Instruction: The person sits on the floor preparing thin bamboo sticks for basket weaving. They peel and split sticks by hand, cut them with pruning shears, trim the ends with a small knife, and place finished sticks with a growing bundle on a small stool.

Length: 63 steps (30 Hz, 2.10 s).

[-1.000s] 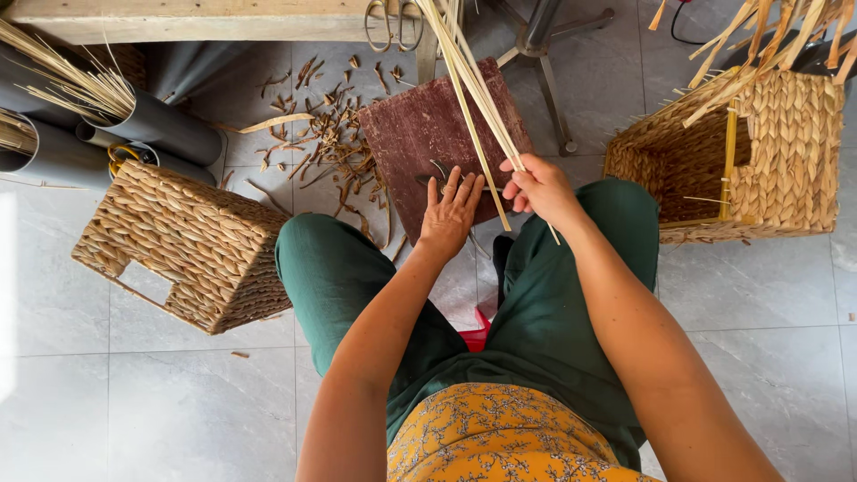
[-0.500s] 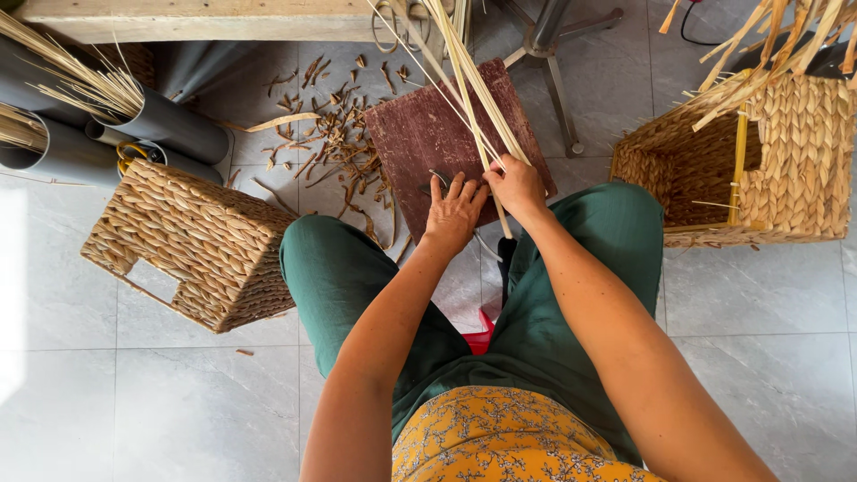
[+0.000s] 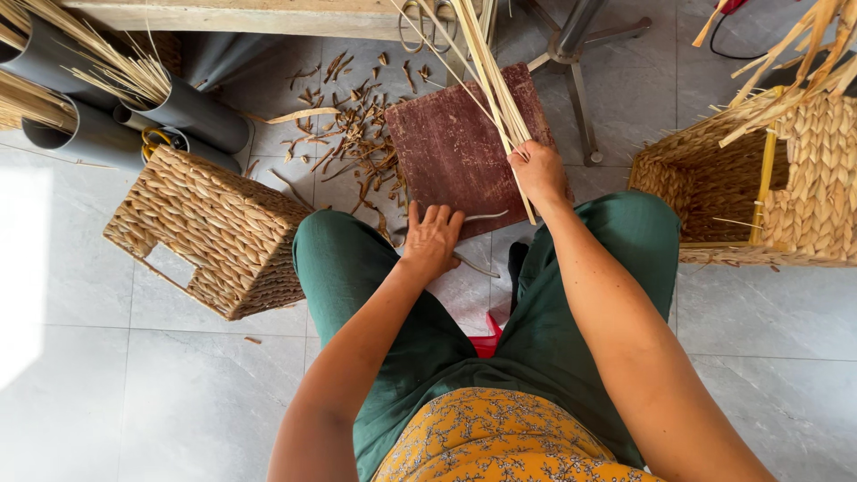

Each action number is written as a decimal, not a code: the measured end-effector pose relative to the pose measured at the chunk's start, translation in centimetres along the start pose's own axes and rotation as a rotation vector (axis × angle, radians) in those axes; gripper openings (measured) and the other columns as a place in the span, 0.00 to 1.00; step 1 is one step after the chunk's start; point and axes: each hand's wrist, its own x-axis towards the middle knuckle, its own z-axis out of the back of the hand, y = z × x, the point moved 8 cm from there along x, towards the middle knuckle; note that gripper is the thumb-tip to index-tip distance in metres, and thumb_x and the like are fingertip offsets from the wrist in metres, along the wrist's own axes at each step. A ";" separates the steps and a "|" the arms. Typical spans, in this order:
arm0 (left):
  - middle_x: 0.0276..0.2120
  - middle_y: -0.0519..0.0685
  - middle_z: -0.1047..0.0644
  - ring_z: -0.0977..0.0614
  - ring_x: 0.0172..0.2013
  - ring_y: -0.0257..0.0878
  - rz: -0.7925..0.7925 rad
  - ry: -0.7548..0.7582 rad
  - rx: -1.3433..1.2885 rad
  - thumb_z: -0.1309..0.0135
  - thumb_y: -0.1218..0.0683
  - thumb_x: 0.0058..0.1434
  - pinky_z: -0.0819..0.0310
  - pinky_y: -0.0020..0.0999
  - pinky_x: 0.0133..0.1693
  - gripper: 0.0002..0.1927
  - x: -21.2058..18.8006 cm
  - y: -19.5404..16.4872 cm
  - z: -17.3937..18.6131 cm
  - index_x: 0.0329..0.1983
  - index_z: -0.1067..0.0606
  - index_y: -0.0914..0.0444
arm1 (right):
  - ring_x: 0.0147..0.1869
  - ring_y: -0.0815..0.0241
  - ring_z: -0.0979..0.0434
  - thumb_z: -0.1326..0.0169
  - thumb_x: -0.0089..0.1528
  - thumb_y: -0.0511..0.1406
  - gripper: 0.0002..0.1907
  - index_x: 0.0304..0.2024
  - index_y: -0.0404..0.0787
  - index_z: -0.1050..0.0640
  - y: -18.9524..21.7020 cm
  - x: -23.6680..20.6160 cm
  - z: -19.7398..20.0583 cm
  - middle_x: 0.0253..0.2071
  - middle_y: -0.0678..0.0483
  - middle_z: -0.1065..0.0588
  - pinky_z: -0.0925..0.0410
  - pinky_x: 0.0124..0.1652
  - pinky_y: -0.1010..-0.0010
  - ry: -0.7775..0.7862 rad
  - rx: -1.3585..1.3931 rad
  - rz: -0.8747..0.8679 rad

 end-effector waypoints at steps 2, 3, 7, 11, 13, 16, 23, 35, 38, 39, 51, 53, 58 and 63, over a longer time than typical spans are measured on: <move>0.53 0.50 0.29 0.30 0.60 0.48 0.030 0.002 -0.084 0.25 0.45 0.40 0.49 0.66 0.65 0.47 -1.6 0.9 0.7 0.63 0.34 0.57 | 0.39 0.47 0.18 0.39 0.61 0.41 0.12 0.40 0.40 0.20 0.0 0.0 0.0 0.36 0.46 0.19 0.28 0.39 0.58 -0.015 0.045 0.017; 0.52 0.51 0.29 0.30 0.59 0.49 0.042 -0.054 -0.148 0.25 0.46 0.39 0.47 0.63 0.64 0.47 -2.5 1.2 1.5 0.62 0.33 0.58 | 0.39 0.47 0.18 0.39 0.61 0.41 0.12 0.41 0.40 0.20 0.0 -0.1 0.0 0.36 0.46 0.19 0.28 0.38 0.58 -0.021 0.051 0.026; 0.50 0.53 0.27 0.26 0.54 0.52 0.136 -0.266 -0.511 0.24 0.48 0.39 0.34 0.50 0.58 0.45 -5.2 2.9 4.2 0.60 0.31 0.62 | 0.37 0.46 0.19 0.42 0.64 0.40 0.10 0.41 0.39 0.19 0.7 -1.1 0.3 0.34 0.45 0.20 0.29 0.38 0.58 -0.077 0.081 0.059; 0.47 0.55 0.25 0.21 0.48 0.50 0.298 -0.445 -0.790 0.23 0.47 0.39 0.26 0.41 0.51 0.45 -6.8 4.4 4.8 0.59 0.30 0.65 | 0.37 0.45 0.20 0.47 0.69 0.38 0.10 0.43 0.39 0.19 1.9 -2.6 0.2 0.34 0.44 0.21 0.30 0.39 0.58 -0.100 0.179 0.094; 0.48 0.55 0.24 0.20 0.47 0.49 0.322 -0.501 -0.824 0.22 0.46 0.39 0.24 0.41 0.50 0.46 -7.2 4.7 4.7 0.58 0.31 0.66 | 0.40 0.47 0.19 0.47 0.69 0.37 0.09 0.42 0.39 0.20 2.8 -3.2 0.3 0.36 0.46 0.19 0.29 0.40 0.60 -0.128 0.220 0.182; 0.48 0.56 0.22 0.19 0.47 0.47 0.336 -0.545 -0.888 0.22 0.44 0.39 0.23 0.41 0.50 0.47 -7.7 4.8 4.3 0.59 0.31 0.67 | 0.43 0.46 0.18 0.49 0.69 0.35 0.08 0.45 0.38 0.21 3.6 -3.6 0.4 0.40 0.46 0.19 0.28 0.42 0.60 -0.167 0.197 0.274; 0.51 0.52 0.23 0.21 0.52 0.42 0.293 -0.521 -1.295 0.25 0.43 0.44 0.19 0.40 0.50 0.45 -7.7 4.1 3.3 0.60 0.31 0.66 | 0.48 0.44 0.21 0.44 0.64 0.31 0.19 0.58 0.35 0.24 3.9 -4.3 0.3 0.45 0.41 0.23 0.28 0.47 0.58 -0.212 0.083 0.313; 0.49 0.49 0.21 0.21 0.50 0.38 0.156 -0.332 -1.638 0.31 0.48 0.56 0.26 0.36 0.53 0.32 -6.3 3.2 1.3 0.60 0.29 0.66 | 0.57 0.64 0.21 0.45 0.71 0.35 0.15 0.58 0.35 0.22 6.1 -8.5 0.1 0.52 0.51 0.20 0.27 0.56 0.73 0.321 0.749 0.171; 0.50 0.48 0.19 0.20 0.52 0.37 0.150 -0.332 -1.823 0.34 0.47 0.59 0.29 0.32 0.58 0.31 -5.8 3.4 0.2 0.61 0.29 0.64 | 0.57 0.65 0.21 0.46 0.71 0.38 0.18 0.61 0.35 0.24 7.5 -11.1 -0.4 0.53 0.51 0.21 0.27 0.56 0.75 0.468 0.759 0.164; 0.49 0.48 0.19 0.19 0.52 0.36 0.155 -0.334 -1.831 0.34 0.48 0.59 0.28 0.32 0.57 0.30 -5.7 3.5 -0.1 0.61 0.29 0.64 | 0.58 0.66 0.22 0.45 0.71 0.39 0.20 0.62 0.35 0.25 8.2 -11.9 -0.6 0.54 0.52 0.22 0.28 0.57 0.76 0.505 0.787 0.195; 0.39 0.44 0.21 0.21 0.41 0.31 0.146 -0.256 -1.337 0.33 0.53 0.60 0.23 0.29 0.45 0.18 -4.4 1.2 -0.9 0.49 0.25 0.63 | 0.41 0.70 0.23 0.35 0.61 0.40 0.20 0.51 0.37 0.21 9.3 -13.4 -2.0 0.41 0.58 0.22 0.28 0.41 0.78 0.450 0.528 0.130; 0.37 0.45 0.21 0.22 0.40 0.32 0.135 -0.246 -1.406 0.33 0.53 0.62 0.25 0.28 0.44 0.16 -4.3 1.3 -0.7 0.48 0.24 0.63 | 0.44 0.70 0.23 0.36 0.63 0.38 0.16 0.50 0.37 0.21 9.1 -13.1 -2.0 0.42 0.58 0.23 0.27 0.44 0.77 0.444 0.680 0.119; 0.42 0.42 0.22 0.23 0.43 0.28 0.246 -0.595 -1.771 0.46 0.45 0.71 0.29 0.25 0.47 0.16 -6.3 5.5 0.3 0.51 0.22 0.60 | 0.54 0.66 0.24 0.39 0.69 0.34 0.13 0.55 0.38 0.21 8.2 -11.8 1.4 0.53 0.53 0.22 0.28 0.55 0.73 0.341 1.095 0.206; 0.37 0.42 0.20 0.19 0.39 0.32 0.403 -0.820 -1.849 0.48 0.44 0.72 0.26 0.30 0.44 0.15 -7.5 8.7 -0.5 0.43 0.23 0.60 | 0.60 0.60 0.21 0.41 0.70 0.34 0.18 0.60 0.39 0.25 7.0 -11.0 3.9 0.59 0.47 0.24 0.26 0.61 0.67 0.391 1.523 0.126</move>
